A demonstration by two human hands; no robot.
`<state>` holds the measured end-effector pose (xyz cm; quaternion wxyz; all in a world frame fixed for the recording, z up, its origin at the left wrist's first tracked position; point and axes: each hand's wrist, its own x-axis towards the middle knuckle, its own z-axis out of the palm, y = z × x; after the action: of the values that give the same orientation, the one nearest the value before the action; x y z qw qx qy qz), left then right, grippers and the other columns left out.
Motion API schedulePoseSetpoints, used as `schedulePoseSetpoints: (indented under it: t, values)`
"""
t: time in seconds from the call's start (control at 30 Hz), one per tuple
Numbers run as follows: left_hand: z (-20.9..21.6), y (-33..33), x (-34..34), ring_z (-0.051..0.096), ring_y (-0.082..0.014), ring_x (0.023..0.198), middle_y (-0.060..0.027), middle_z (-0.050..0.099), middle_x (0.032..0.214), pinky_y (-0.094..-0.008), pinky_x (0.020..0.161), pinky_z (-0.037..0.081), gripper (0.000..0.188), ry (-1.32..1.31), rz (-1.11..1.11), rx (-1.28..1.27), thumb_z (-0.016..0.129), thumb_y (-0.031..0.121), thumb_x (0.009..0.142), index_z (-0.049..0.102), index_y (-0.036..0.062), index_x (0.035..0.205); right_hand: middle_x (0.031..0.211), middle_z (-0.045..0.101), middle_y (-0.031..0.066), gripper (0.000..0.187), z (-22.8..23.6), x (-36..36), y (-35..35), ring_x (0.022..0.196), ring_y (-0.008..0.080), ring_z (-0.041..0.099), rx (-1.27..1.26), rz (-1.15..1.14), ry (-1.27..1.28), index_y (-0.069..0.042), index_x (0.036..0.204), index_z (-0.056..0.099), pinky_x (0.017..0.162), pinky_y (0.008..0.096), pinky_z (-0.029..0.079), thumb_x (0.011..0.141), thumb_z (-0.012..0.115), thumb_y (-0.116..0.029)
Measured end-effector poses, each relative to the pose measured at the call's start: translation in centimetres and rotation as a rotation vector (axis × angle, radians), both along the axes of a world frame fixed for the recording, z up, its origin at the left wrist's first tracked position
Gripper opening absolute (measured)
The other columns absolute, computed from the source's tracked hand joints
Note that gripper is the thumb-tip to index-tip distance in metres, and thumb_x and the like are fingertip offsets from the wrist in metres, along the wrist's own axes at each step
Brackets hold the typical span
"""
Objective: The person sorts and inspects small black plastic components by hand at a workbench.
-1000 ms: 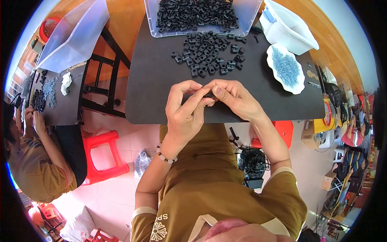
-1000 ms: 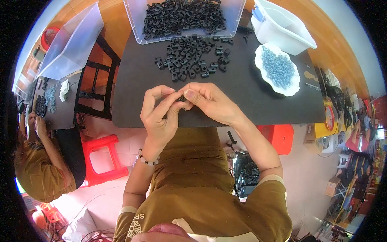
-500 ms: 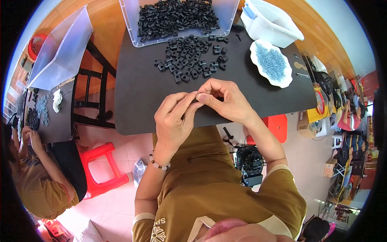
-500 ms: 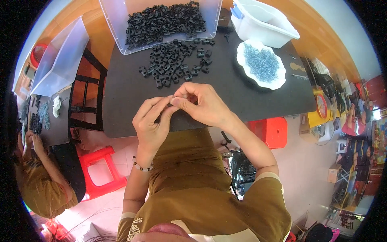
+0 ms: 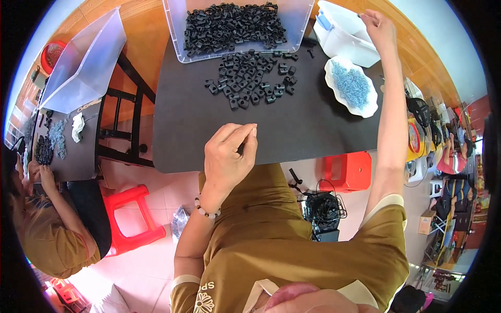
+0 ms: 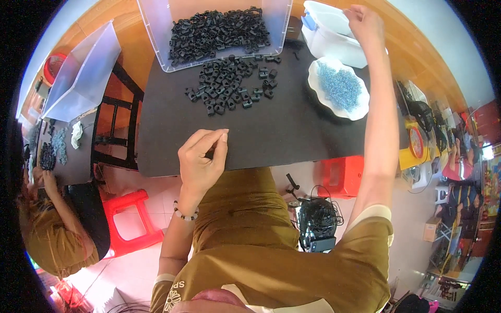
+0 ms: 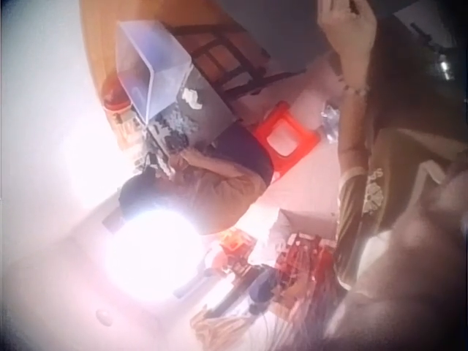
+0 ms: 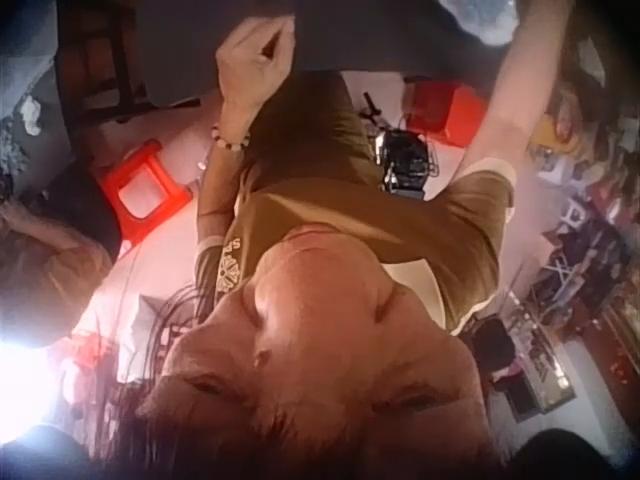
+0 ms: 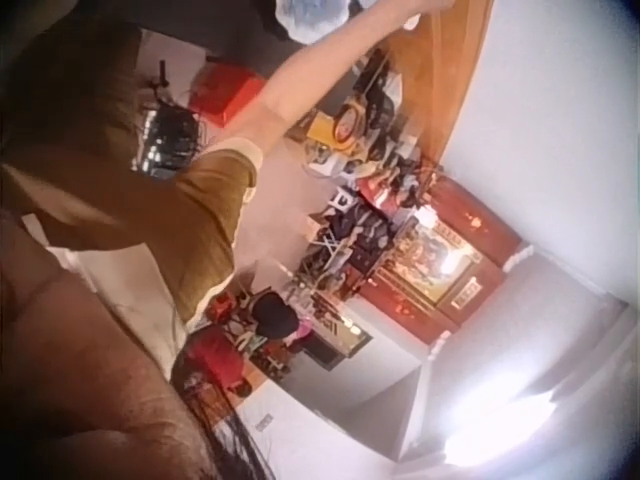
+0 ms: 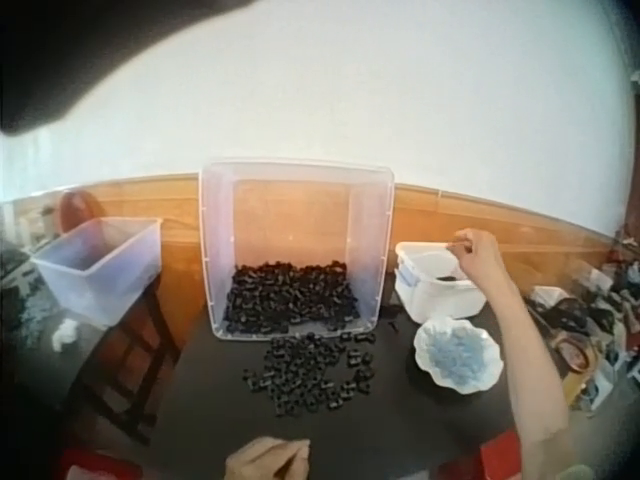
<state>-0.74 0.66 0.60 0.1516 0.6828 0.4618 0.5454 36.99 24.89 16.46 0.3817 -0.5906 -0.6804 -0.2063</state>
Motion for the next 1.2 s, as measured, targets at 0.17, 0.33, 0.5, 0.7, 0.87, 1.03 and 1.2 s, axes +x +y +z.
schedulePoseSetpoints:
  t: [0.17, 0.33, 0.5, 0.7, 0.87, 1.03, 1.2]
  values:
    - [0.2, -0.2, 0.2, 0.068, -0.0229, 0.070, -0.0087, 0.071, 0.082, -0.0328, 0.063, 0.055, 0.010, -0.033, 0.027, -0.051, 0.074, 0.000, 0.085, 0.076, 0.0020, 0.094, 0.096, 0.077, 0.0146, 0.024, -3.4, -3.3, -0.7, 0.087, 0.0286, 0.075, -0.078, 0.092, 0.007, -0.008, 0.110, 0.077, 0.080, 0.0377, 0.056, 0.098, 0.066, -0.025]
    - [0.0, -0.2, -0.2, 0.067, -0.0147, 0.067, -0.0096, 0.072, 0.084, -0.0261, 0.061, 0.052, 0.010, -0.007, 0.000, -0.039, 0.073, 0.002, 0.089, 0.078, 0.0002, 0.098, 0.085, 0.075, 0.0111, 0.020, -8.7, -11.3, -5.9, 0.076, 0.0167, 0.068, -0.461, 0.421, 0.040, -0.002, 0.104, 0.074, 0.073, 0.0326, 0.053, 0.097, 0.066, -0.019]
    - [0.2, -0.1, -0.1, 0.069, -0.0181, 0.070, -0.0103, 0.073, 0.085, -0.0281, 0.064, 0.054, 0.010, 0.012, 0.007, -0.013, 0.074, 0.002, 0.089, 0.078, 0.0009, 0.097, 0.080, 0.073, 0.0156, 0.023, -9.3, -14.1, -9.1, 0.072, 0.0248, 0.069, -0.623, 0.300, 0.004, 0.001, 0.102, 0.073, 0.070, 0.0363, 0.053, 0.095, 0.069, -0.021]
    - [0.1, -0.1, -0.2, 0.070, -0.0198, 0.072, -0.0101, 0.073, 0.085, -0.0295, 0.066, 0.054, 0.009, 0.022, 0.010, -0.010, 0.074, 0.003, 0.089, 0.078, 0.0014, 0.097, 0.080, 0.072, 0.0167, 0.024, -9.9, -15.0, -10.1, 0.070, 0.0268, 0.068, -0.673, 0.278, -0.069, 0.000, 0.103, 0.073, 0.067, 0.0384, 0.052, 0.095, 0.070, -0.022]
    - [0.2, -0.2, -0.2, 0.070, -0.0201, 0.072, -0.0101, 0.073, 0.085, -0.0295, 0.066, 0.054, 0.008, 0.032, 0.012, -0.011, 0.074, 0.003, 0.089, 0.078, 0.0014, 0.097, 0.084, 0.071, 0.0179, 0.020, -10.2, -16.5, -10.4, 0.076, 0.0293, 0.066, -0.654, 0.498, 0.061, -0.002, 0.103, 0.073, 0.071, 0.0397, 0.052, 0.096, 0.067, -0.019]
    - [0.2, -0.1, 0.0, 0.069, -0.0200, 0.071, -0.0098, 0.073, 0.084, -0.0293, 0.065, 0.054, 0.008, 0.026, 0.016, -0.013, 0.074, 0.004, 0.089, 0.078, 0.0014, 0.096, 0.080, 0.071, 0.0125, 0.019, -9.4, -15.1, -9.9, 0.068, 0.0160, 0.059, -0.596, 0.543, 0.132, 0.000, 0.109, 0.072, 0.066, 0.0325, 0.049, 0.098, 0.066, -0.015]
    - [0.1, -0.1, 0.0, 0.068, -0.0225, 0.073, -0.0077, 0.072, 0.085, -0.0330, 0.064, 0.056, 0.011, 0.011, 0.013, -0.037, 0.075, 0.001, 0.084, 0.077, 0.0028, 0.095, 0.082, 0.072, 0.0122, 0.021, -8.7, -12.2, -9.9, 0.071, 0.0155, 0.061, -0.632, 0.422, 0.080, 0.001, 0.110, 0.072, 0.068, 0.0326, 0.050, 0.098, 0.067, -0.015]
